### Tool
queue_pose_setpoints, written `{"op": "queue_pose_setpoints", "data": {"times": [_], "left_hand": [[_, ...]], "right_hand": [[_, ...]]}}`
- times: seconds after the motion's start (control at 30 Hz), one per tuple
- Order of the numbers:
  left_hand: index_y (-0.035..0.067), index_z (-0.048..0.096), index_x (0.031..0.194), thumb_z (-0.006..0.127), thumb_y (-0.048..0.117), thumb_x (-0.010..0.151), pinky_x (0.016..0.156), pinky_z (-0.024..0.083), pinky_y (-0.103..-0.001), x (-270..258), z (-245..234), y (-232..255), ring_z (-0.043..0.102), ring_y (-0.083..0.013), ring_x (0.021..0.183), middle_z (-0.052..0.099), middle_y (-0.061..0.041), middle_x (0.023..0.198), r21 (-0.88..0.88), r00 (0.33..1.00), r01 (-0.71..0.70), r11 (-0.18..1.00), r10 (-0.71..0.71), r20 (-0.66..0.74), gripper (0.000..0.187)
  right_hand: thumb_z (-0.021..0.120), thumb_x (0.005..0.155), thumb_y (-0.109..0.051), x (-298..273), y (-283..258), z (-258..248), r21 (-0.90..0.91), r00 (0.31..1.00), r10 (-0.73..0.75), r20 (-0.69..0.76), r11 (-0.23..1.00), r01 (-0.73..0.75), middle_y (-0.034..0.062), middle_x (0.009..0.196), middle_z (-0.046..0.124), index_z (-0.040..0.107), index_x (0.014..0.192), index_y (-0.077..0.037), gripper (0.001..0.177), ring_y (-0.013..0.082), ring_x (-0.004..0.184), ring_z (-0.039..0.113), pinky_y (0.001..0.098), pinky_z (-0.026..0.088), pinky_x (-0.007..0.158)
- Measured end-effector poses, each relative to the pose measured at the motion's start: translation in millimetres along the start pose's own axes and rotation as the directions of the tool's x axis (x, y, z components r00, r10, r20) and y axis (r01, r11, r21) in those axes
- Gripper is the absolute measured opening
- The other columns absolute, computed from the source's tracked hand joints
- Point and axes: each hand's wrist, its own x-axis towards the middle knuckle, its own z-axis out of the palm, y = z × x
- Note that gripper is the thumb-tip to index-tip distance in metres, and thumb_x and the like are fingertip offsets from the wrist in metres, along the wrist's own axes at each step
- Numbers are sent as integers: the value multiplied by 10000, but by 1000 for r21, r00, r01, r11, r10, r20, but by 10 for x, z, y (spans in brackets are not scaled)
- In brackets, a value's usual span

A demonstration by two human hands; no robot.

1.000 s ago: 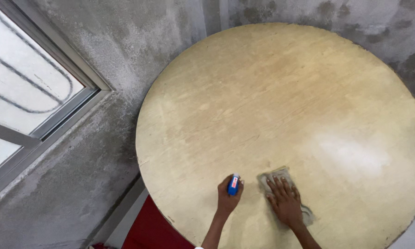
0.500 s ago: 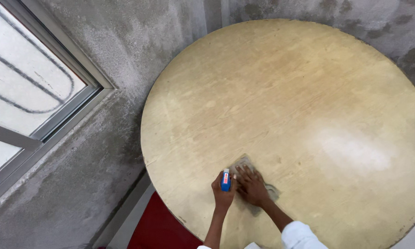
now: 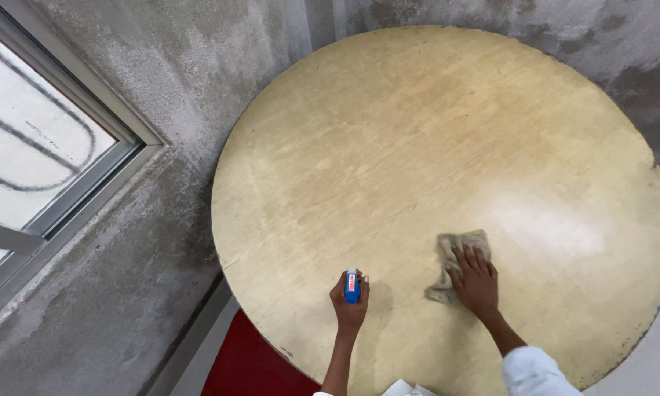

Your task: The person sprays a cleaning solution from a blue bottle onto a large, round, light-colored table surface. They then use a cloth to wipe and scrub the table in circular motions, spreading the liquid across the surface.

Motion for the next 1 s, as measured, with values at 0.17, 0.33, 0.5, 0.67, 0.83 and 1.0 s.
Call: {"op": "queue_pose_setpoints", "data": {"times": [0.17, 0.33, 0.5, 0.67, 0.83, 1.0], "left_hand": [[15, 657, 947, 770, 30, 880, 570, 490, -251, -5, 4, -52, 565, -66, 600, 624, -14, 680, -33, 999, -35, 999, 35, 8, 132], [6, 665, 950, 773, 23, 873, 591, 509, -255, -21, 27, -110, 576, -70, 626, 651, -22, 707, -49, 1000, -10, 999, 10, -8, 134], [20, 669, 972, 756, 17, 876, 627, 539, -263, -20, 33, -139, 640, -74, 685, 690, -34, 756, -91, 999, -34, 995, 33, -10, 129], [36, 653, 964, 756, 25, 857, 630, 540, -284, 23, -50, -127, 646, -108, 650, 687, -48, 740, -9, 999, -46, 999, 46, -25, 148], [35, 654, 937, 779, 49, 868, 593, 511, -283, -6, -64, -46, 601, -103, 623, 671, -46, 716, -11, 1000, -27, 1000, 27, 1, 143], [29, 648, 923, 788, 58, 871, 568, 493, -266, 12, -43, 13, 559, -89, 594, 644, -30, 684, 12, 1000, -23, 1000, 24, -11, 152]], "right_hand": [[429, 993, -487, -743, -270, -28, -32, 996, 67, -54, 997, -68, 75, 1654, 324, 380, 1570, -219, 638, 294, 1555, 243, 513, 199, 1215], [492, 940, -428, -1179, -907, -120, 105, 987, -160, -29, 981, 162, 114, 1637, 320, 398, 1536, -194, 647, 316, 1532, 226, 523, 190, 1172], [517, 1016, -406, -1001, -1432, -56, 231, 812, -538, 226, 839, 492, 125, 1652, 295, 377, 1584, -197, 622, 306, 1520, 193, 524, 153, 1179], [532, 1004, -439, -308, -1342, 108, 175, 790, -535, 299, 845, 506, 58, 1640, 341, 371, 1559, -235, 612, 276, 1535, 230, 502, 187, 1210], [537, 974, -494, 234, -655, 201, -17, 944, -198, 263, 978, 210, 5, 1641, 356, 382, 1553, -298, 630, 232, 1549, 260, 468, 224, 1225], [469, 993, -554, 23, 40, -65, -64, 990, 128, 60, 990, -124, 10, 1649, 376, 413, 1559, -302, 623, 239, 1550, 293, 482, 246, 1216]]}}
